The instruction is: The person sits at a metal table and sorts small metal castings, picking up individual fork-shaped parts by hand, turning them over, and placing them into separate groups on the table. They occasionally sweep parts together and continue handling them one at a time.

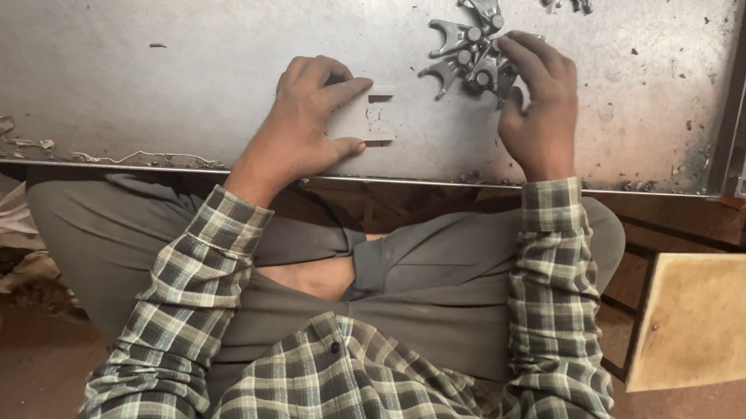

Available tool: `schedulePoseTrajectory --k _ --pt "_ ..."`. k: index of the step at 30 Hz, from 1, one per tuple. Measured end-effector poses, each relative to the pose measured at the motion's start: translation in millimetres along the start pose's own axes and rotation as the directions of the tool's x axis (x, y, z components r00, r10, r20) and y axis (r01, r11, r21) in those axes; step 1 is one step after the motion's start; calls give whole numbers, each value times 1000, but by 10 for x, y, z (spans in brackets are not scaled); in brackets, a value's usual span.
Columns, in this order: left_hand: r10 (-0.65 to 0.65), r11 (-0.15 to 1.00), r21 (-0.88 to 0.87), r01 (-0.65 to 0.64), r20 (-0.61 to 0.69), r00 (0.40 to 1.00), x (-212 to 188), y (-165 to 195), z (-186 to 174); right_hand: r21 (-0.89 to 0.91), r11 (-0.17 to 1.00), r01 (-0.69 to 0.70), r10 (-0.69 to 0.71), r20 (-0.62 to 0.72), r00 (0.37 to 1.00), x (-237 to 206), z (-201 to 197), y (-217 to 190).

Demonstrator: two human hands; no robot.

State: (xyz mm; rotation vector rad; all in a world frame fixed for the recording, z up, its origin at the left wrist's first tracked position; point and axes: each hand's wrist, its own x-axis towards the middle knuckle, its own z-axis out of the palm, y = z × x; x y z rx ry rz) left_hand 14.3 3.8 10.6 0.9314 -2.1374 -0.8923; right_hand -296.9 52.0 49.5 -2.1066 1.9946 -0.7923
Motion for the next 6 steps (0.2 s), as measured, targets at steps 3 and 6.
schedulePoseTrajectory --k 3,6 --pt "-3 1000 3 3 2 1000 -8 6 -3 -92 992 81 -75 64 995 46 63 34" --pt "-8 1000 4 8 10 1000 -2 8 -6 -136 989 -57 76 137 988 85 47 40"
